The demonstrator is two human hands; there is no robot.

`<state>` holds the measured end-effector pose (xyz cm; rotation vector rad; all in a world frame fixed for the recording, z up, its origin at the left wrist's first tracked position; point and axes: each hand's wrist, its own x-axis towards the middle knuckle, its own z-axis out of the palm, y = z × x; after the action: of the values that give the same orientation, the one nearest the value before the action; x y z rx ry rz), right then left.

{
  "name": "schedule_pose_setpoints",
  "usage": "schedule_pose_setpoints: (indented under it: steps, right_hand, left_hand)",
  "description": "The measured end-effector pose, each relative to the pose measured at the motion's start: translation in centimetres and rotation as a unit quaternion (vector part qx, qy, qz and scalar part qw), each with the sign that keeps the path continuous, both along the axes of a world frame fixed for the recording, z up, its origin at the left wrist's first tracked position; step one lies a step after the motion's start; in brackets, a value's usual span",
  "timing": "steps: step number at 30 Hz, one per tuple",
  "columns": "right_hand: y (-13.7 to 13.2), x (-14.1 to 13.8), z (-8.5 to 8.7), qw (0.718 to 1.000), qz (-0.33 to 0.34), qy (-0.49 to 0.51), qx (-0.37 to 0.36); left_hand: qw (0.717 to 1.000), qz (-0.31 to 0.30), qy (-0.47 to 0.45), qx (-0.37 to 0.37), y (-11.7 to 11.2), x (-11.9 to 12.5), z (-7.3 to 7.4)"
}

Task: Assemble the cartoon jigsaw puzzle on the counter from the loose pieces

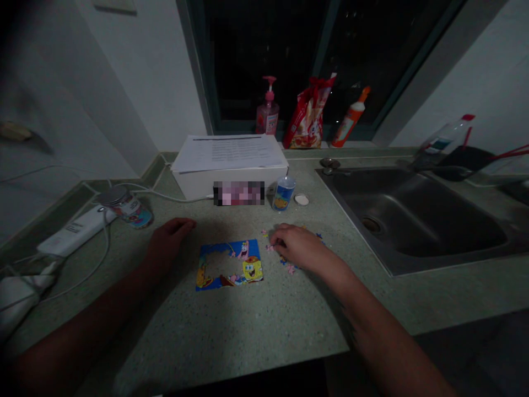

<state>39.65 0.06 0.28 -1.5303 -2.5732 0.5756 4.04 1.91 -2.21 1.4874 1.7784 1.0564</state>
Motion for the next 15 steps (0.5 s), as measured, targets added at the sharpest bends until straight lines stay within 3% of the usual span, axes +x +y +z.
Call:
schedule_pose_setpoints:
  steps: [15]
  right_hand:
    - [-0.15,-0.23,0.31,1.0,-0.012,-0.001,-0.008]
  left_hand:
    - [1.0,0.0,-0.009,-0.006,0.01,0.16,0.23]
